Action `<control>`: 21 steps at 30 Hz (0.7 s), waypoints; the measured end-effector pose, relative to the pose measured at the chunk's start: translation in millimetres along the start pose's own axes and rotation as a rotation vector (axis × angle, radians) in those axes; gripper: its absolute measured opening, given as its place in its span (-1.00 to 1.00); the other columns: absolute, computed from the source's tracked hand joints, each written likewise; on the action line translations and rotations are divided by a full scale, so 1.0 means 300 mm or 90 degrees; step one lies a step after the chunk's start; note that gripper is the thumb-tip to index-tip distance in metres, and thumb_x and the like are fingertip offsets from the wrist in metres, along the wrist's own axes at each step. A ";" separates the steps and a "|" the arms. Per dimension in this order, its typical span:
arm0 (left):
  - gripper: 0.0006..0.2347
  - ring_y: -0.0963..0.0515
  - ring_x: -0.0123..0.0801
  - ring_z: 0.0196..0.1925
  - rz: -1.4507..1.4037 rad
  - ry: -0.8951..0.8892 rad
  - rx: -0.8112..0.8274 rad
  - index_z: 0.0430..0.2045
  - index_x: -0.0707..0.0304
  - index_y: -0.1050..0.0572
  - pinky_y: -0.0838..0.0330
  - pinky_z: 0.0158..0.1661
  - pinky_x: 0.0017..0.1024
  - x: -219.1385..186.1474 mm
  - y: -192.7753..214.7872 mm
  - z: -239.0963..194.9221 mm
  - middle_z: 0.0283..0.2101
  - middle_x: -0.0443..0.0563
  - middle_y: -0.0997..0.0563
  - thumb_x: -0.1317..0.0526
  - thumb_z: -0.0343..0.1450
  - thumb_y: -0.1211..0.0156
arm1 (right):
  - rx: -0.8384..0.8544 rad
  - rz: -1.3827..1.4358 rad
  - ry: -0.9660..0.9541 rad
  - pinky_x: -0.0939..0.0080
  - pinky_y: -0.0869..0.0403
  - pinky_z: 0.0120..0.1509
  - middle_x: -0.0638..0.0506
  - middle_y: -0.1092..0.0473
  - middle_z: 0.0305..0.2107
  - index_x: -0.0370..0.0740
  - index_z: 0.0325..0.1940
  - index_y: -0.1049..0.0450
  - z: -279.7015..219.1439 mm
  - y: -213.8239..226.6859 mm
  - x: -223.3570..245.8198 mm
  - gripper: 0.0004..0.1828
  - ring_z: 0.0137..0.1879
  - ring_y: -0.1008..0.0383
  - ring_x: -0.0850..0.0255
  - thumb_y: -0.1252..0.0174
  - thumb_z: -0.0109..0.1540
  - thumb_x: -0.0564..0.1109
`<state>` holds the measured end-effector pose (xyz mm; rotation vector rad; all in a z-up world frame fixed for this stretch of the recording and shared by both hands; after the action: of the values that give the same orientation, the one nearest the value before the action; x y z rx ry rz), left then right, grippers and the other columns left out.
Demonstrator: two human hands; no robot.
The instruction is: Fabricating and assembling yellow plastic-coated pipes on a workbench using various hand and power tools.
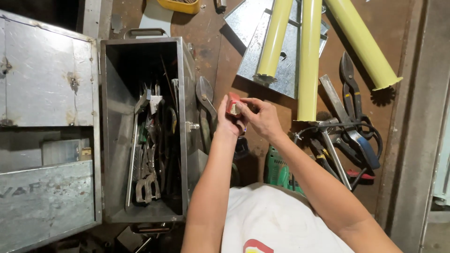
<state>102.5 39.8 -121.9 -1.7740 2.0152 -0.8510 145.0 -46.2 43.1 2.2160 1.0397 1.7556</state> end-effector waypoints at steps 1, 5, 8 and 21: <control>-0.57 -0.62 -0.36 -0.46 -0.004 -0.001 -0.003 -0.28 0.18 -0.51 -0.53 -0.54 -0.53 -0.004 0.014 0.001 -0.38 -0.02 -0.61 -0.23 0.41 -0.18 | 0.004 -0.001 -0.002 0.30 -0.47 -0.23 0.01 -0.55 -0.46 -0.19 0.07 -0.63 0.005 -0.012 -0.027 -0.59 -0.36 -0.48 0.36 -0.29 0.26 0.11; -0.58 -0.59 -0.34 -0.56 0.114 -0.015 0.059 -0.34 0.12 -0.53 -0.40 -0.67 -0.50 -0.033 0.063 0.059 -0.46 -0.05 -0.61 -0.24 0.30 -0.28 | 0.046 0.078 0.000 0.32 -0.47 -0.24 0.05 -0.56 -0.44 -0.23 0.09 -0.59 0.023 -0.046 -0.077 -0.54 -0.34 -0.47 0.41 -0.30 0.23 0.11; -0.64 -0.61 -0.36 -0.49 0.128 -0.089 0.008 -0.25 0.07 -0.53 -0.48 -0.55 -0.44 -0.024 0.003 -0.059 -0.40 -0.11 -0.63 -0.13 0.28 -0.34 | 0.045 0.050 0.002 0.33 -0.46 -0.23 0.04 -0.55 -0.42 -0.25 0.08 -0.59 -0.015 -0.038 -0.087 -0.54 -0.32 -0.44 0.41 -0.32 0.24 0.10; -0.77 -0.60 -0.45 -0.31 0.675 -0.770 -0.034 -0.24 0.33 -0.58 -0.50 -0.22 -0.47 -0.342 -0.390 -0.890 -0.26 -0.03 -0.68 0.14 0.42 -0.38 | 0.057 0.027 -0.204 0.30 -0.36 -0.32 0.08 -0.45 -0.49 -0.32 0.01 -0.60 -0.332 0.171 -0.252 -0.62 -0.39 -0.34 0.36 -0.25 0.26 0.02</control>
<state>52.0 192.6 141.9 -0.5994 1.6184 0.5133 71.1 -159.1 38.7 2.4815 1.0212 1.3286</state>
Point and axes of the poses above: each hand's wrist, its own z-axis towards the middle knuckle, its own y-axis out of the back of the hand, x = y × z, the point moved 6 cm from there along z, towards the middle knuckle
